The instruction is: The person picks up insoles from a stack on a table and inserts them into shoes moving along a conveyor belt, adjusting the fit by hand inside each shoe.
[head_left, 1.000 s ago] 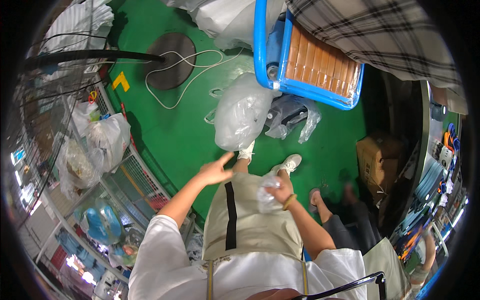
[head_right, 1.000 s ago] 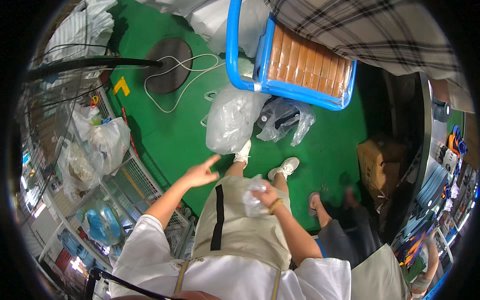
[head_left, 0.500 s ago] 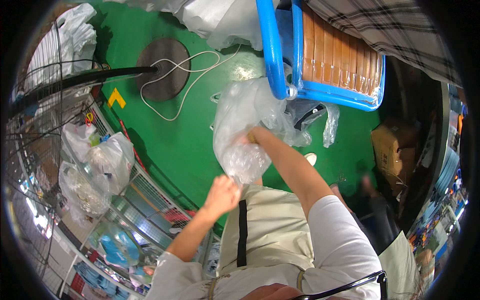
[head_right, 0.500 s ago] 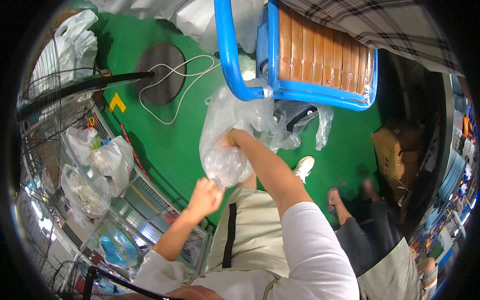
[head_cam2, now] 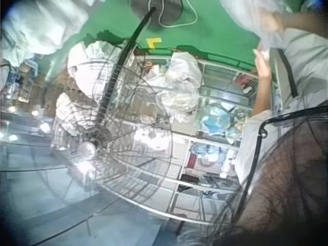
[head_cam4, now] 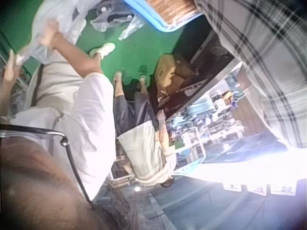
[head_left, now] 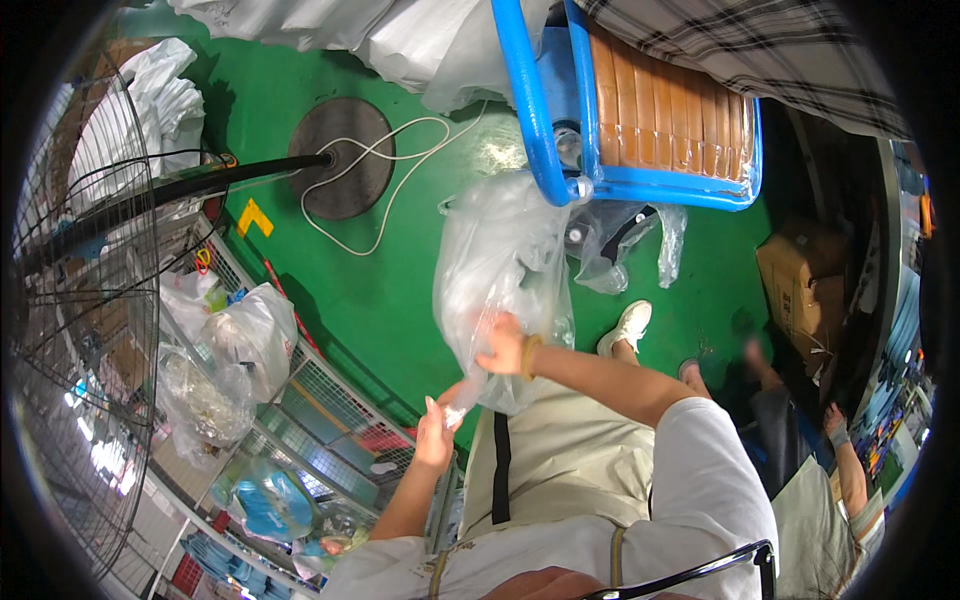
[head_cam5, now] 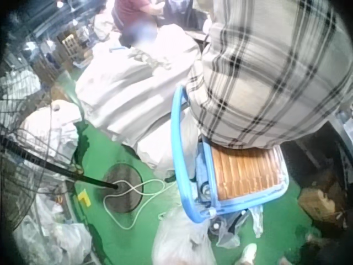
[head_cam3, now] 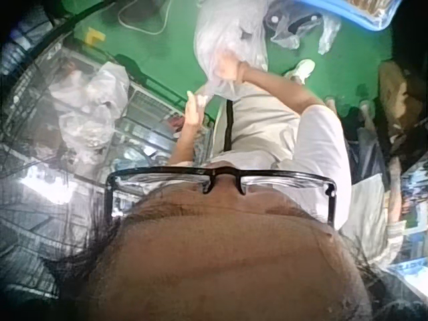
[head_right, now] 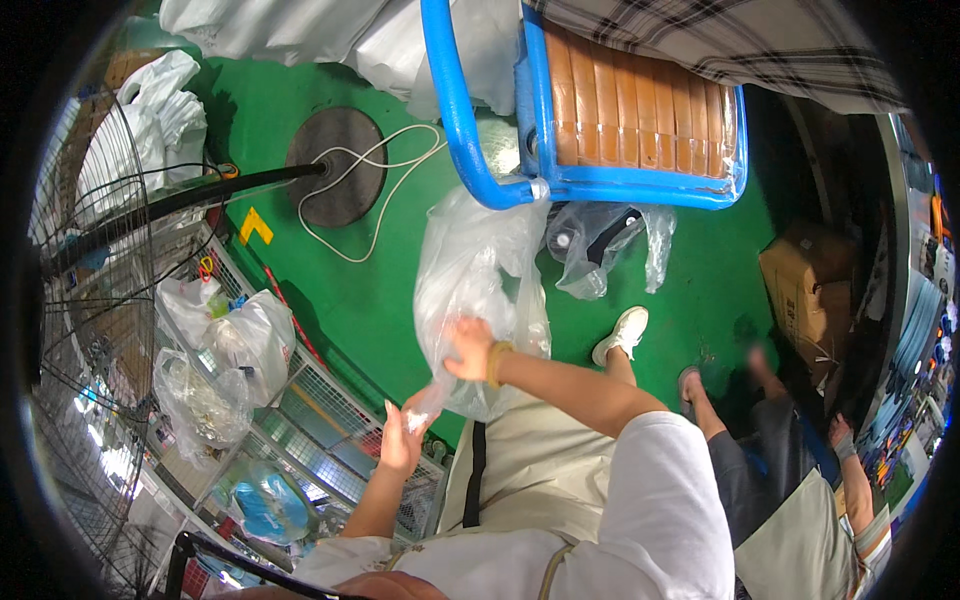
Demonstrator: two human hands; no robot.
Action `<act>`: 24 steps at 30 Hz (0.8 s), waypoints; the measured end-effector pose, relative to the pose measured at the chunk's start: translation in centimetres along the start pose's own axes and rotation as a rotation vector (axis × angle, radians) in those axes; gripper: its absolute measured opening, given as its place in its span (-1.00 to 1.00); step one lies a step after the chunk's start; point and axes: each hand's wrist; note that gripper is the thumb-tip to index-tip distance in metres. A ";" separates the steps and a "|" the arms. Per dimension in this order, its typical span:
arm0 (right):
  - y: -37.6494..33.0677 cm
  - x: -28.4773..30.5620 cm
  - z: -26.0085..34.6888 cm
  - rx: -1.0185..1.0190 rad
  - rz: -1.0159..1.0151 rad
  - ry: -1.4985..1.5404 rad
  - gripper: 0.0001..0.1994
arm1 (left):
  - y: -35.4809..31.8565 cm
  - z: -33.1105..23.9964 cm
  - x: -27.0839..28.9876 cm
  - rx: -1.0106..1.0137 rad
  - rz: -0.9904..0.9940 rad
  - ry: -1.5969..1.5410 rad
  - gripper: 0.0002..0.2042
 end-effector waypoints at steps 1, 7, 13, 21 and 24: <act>0.8 -0.4 0.0 0.051 0.073 -0.047 -0.40 | 0.1 0.1 -0.2 0.021 -0.013 0.010 -0.71; 10.4 -4.4 -9.3 0.058 0.325 -0.374 -0.52 | 1.4 1.8 -1.8 -0.058 0.129 0.306 -0.91; 12.7 2.4 -11.9 -0.257 0.500 -0.325 -0.56 | 2.2 -0.5 -4.6 -0.172 0.095 0.566 -0.48; -3.1 6.1 -1.2 -0.298 -0.098 -0.086 -0.57 | 1.5 -0.9 -4.0 0.382 0.157 1.341 -0.55; -6.4 3.0 -0.2 -0.146 -0.497 0.050 -0.55 | 2.9 -1.0 -7.9 0.466 0.004 1.772 -0.50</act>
Point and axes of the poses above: each hand's wrist, its own y-axis towards the middle knuckle, its own x-axis out of the back of the hand, z = x × y, and after that the axes turned 13 degrees about z, right-handed
